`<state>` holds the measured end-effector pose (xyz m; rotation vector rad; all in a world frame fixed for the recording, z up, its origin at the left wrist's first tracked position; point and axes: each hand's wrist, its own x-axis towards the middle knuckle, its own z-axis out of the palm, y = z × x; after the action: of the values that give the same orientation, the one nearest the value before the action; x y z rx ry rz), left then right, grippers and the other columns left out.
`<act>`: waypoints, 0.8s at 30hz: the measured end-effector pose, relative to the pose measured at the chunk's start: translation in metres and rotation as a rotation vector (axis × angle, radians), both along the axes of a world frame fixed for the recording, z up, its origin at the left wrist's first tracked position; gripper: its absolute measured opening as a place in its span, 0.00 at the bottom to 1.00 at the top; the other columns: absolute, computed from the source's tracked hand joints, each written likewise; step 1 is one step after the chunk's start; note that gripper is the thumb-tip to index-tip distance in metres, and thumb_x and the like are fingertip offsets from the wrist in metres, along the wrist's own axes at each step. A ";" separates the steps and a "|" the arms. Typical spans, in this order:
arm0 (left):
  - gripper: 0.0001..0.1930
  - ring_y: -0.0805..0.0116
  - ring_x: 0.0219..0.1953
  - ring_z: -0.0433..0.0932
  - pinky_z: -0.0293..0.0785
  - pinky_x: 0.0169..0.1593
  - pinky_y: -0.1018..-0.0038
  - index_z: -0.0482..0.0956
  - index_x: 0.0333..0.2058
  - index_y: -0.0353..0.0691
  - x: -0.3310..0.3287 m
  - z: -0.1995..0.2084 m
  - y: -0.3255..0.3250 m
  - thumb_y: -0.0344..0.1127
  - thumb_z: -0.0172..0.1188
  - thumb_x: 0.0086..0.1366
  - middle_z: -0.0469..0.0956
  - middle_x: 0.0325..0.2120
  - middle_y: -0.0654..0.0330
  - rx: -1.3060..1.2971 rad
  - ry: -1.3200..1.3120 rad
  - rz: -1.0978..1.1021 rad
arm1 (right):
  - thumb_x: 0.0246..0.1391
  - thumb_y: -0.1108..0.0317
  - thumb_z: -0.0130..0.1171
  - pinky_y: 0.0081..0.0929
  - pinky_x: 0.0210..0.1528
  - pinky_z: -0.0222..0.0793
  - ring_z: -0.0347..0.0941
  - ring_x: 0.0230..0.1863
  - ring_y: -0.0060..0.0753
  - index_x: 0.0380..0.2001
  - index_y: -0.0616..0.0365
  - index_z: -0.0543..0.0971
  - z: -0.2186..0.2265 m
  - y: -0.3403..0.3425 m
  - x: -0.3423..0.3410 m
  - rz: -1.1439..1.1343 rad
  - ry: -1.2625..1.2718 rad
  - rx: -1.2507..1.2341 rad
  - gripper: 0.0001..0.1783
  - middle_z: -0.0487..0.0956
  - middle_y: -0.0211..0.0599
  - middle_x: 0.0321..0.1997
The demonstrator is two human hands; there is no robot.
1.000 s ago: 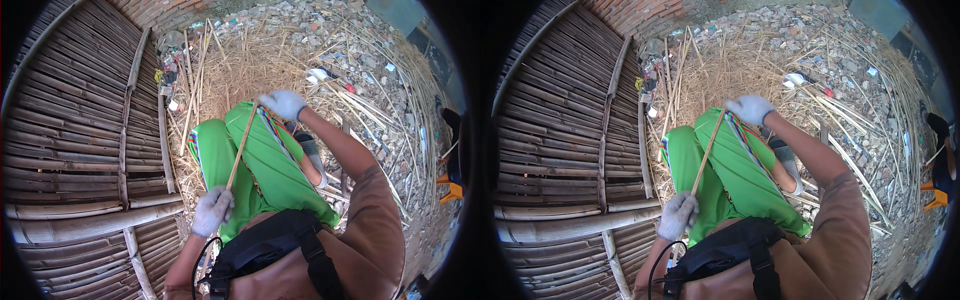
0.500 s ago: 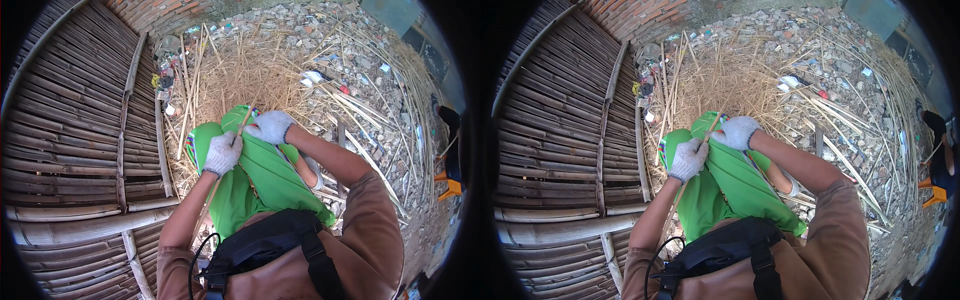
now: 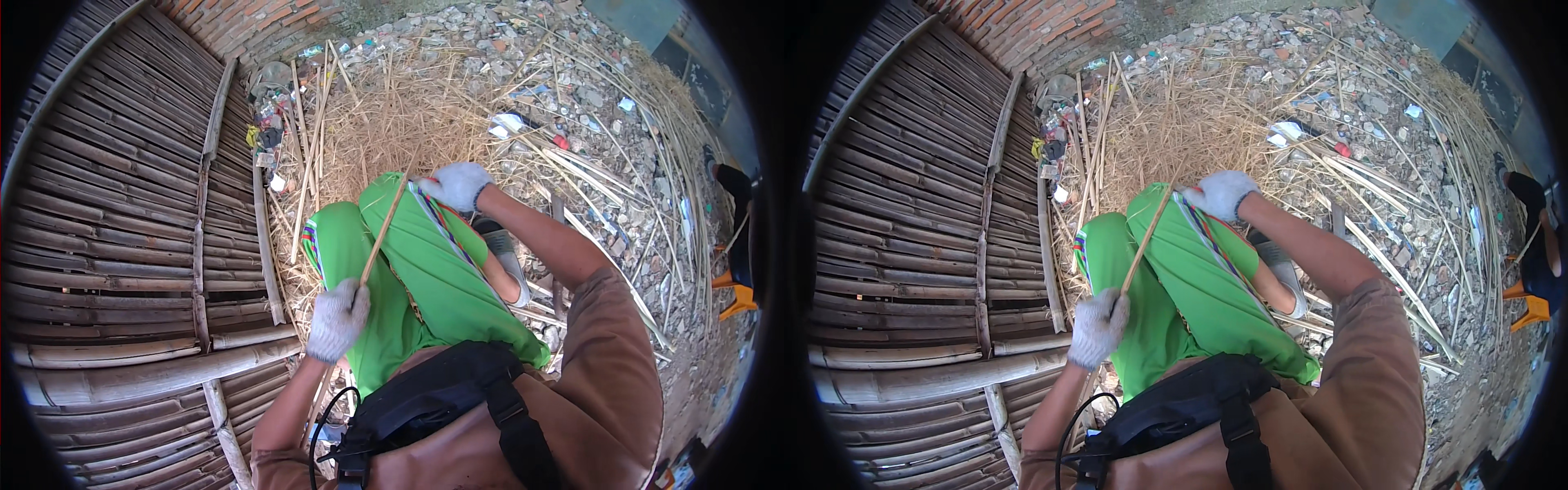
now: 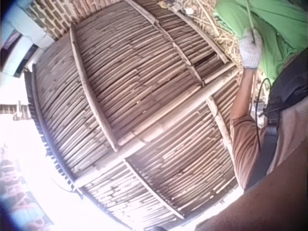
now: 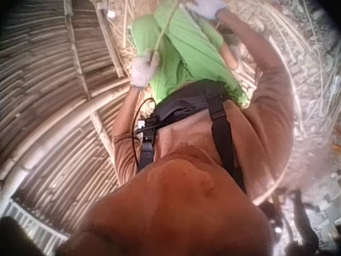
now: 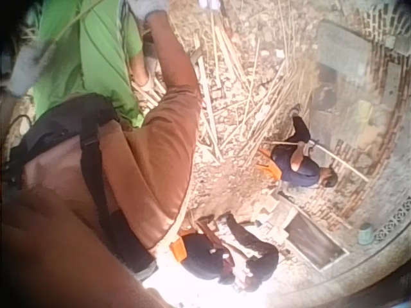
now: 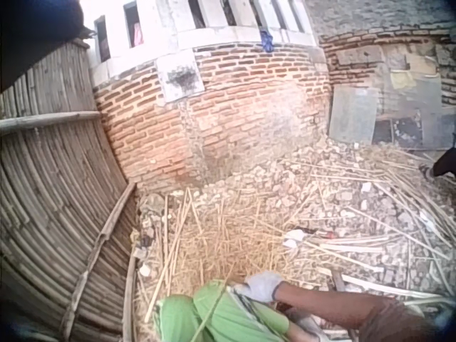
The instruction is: The person shaves a long bamboo strip using a small handheld blade while sitting cross-legged on the ground. They hold the strip in one hand and repeatedly draw the blade along its length to smooth it, working on different sections by moving the strip and turning it over.
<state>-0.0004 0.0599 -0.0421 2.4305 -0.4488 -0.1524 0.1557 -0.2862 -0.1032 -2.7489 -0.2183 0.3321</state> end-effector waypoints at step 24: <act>0.10 0.40 0.27 0.83 0.78 0.32 0.53 0.81 0.42 0.34 0.016 -0.019 -0.013 0.36 0.60 0.80 0.80 0.25 0.42 0.051 -0.130 -0.048 | 0.75 0.27 0.40 0.62 0.50 0.82 0.88 0.42 0.66 0.36 0.61 0.90 0.003 0.041 -0.015 0.139 -0.052 0.099 0.47 0.89 0.61 0.39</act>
<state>0.0154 0.0472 -0.0609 2.4902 -0.5681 -0.0271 0.1409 -0.2452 -0.0998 -2.6530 -0.4298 0.2785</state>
